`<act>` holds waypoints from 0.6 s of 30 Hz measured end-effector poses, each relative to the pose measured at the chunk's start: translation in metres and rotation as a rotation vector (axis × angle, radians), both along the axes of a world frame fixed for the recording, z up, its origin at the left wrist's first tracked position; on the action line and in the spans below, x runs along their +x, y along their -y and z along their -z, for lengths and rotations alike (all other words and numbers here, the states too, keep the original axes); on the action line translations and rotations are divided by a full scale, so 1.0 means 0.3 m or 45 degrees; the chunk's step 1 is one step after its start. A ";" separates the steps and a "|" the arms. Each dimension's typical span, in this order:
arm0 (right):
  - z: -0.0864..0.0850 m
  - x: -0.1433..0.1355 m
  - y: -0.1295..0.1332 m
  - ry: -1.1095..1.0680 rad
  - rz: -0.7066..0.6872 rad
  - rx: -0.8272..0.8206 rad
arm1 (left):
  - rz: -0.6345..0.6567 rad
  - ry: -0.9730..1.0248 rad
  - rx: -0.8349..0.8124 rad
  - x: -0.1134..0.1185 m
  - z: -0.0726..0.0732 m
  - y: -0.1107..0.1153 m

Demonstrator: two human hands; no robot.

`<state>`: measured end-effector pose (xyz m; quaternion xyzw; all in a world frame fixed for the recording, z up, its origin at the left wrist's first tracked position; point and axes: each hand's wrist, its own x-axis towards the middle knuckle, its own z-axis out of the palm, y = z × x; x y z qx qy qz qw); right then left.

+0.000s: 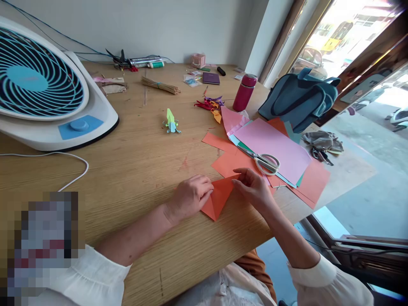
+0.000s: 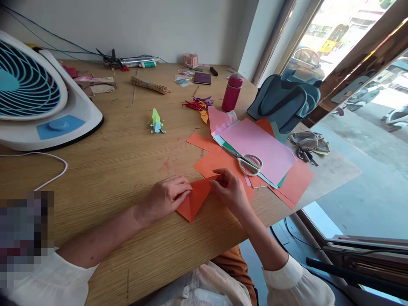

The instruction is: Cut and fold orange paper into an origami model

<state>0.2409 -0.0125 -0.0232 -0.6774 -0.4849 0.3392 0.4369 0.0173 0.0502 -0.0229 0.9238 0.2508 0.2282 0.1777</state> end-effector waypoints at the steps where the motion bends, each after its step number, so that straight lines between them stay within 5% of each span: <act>1: -0.004 0.007 -0.001 -0.036 -0.010 -0.021 | 0.017 0.002 0.070 0.007 0.010 0.008; 5: -0.021 0.012 0.003 -0.068 -0.081 -0.057 | 0.090 0.014 0.249 0.026 0.031 0.027; 18: -0.005 -0.007 0.058 0.076 -0.110 0.153 | 0.082 0.020 0.279 0.002 0.020 0.030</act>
